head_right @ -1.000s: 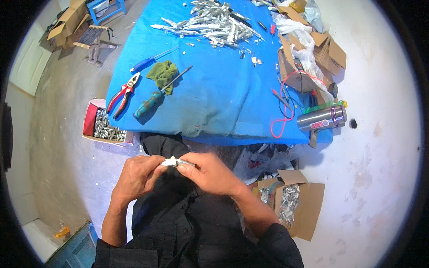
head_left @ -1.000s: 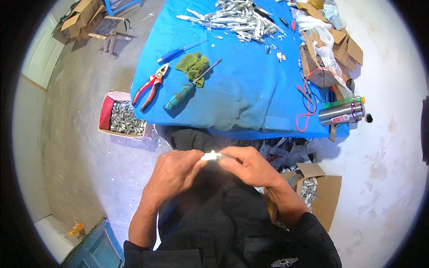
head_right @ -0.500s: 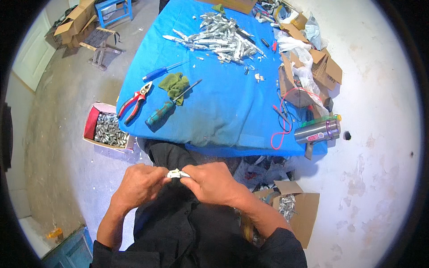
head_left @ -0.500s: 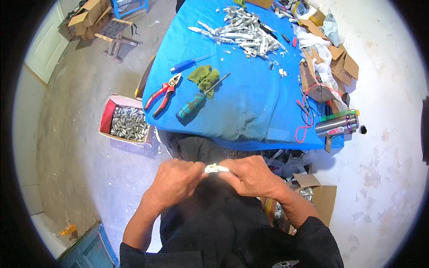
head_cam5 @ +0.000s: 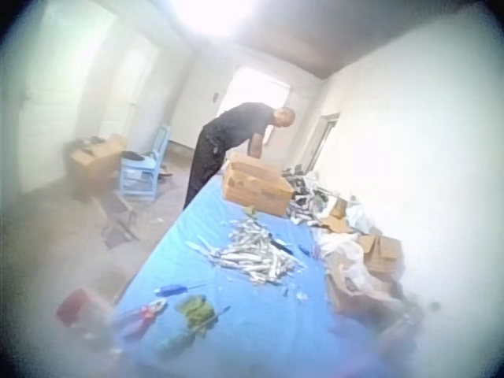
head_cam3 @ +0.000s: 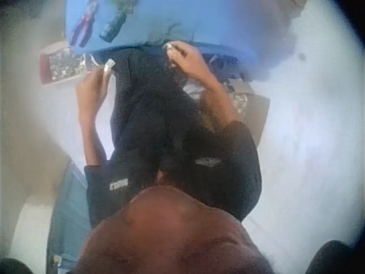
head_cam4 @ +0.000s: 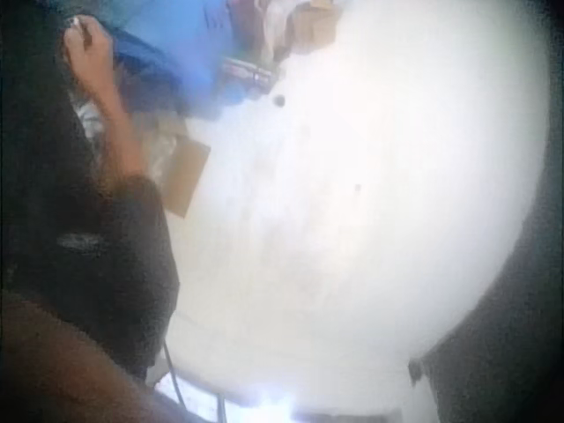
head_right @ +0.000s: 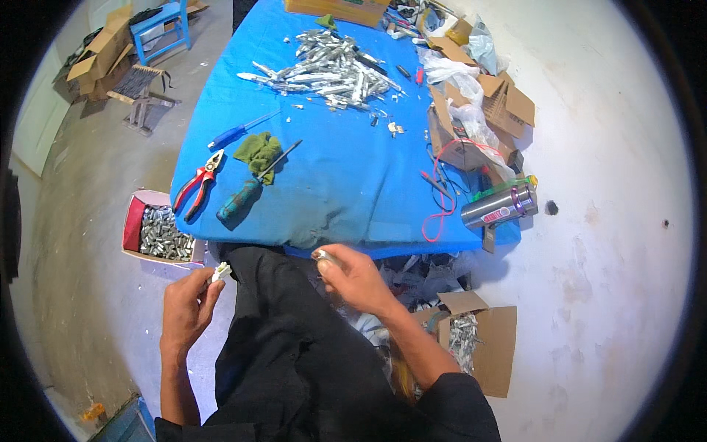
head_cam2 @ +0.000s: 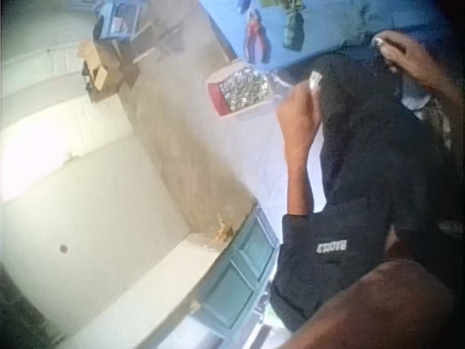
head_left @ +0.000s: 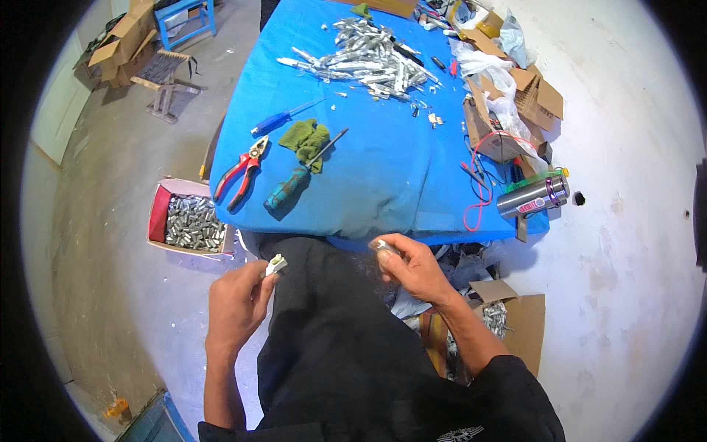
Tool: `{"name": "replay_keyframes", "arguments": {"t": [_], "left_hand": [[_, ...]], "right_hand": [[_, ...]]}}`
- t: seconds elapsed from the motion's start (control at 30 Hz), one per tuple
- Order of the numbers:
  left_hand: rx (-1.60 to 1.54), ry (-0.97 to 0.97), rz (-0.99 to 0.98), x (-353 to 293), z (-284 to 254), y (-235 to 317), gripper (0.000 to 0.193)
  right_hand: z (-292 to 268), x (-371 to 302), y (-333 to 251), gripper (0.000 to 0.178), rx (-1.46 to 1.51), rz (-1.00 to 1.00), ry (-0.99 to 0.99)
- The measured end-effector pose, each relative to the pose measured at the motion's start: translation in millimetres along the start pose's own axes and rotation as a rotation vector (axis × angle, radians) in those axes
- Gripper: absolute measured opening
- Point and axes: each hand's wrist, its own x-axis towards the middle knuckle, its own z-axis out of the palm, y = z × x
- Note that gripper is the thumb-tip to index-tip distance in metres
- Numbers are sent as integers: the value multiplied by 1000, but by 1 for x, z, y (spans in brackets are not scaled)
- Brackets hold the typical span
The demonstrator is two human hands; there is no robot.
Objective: The person uses a screwdriver and pliers to assemble and handle numerous small silver metal parts on a blue-covered table.
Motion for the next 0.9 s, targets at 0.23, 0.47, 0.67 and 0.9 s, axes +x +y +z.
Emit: {"name": "replay_keyframes", "arguments": {"t": [0.23,0.47,0.67,0.9], "left_hand": [[-379,-1,-180,-9,22,-1,18],[-545,-16,-248,-7,36,5,20],[-922,-63,-284,-1,50,30,26],[-853,-147,-215,-6,61,42,34]], "right_hand": [[15,8,-1,32,247,-4,-39],[32,7,-11,25,353,1,-39],[47,0,3,26,442,48,-78],[58,-4,-4,36,326,-146,-19]]}}
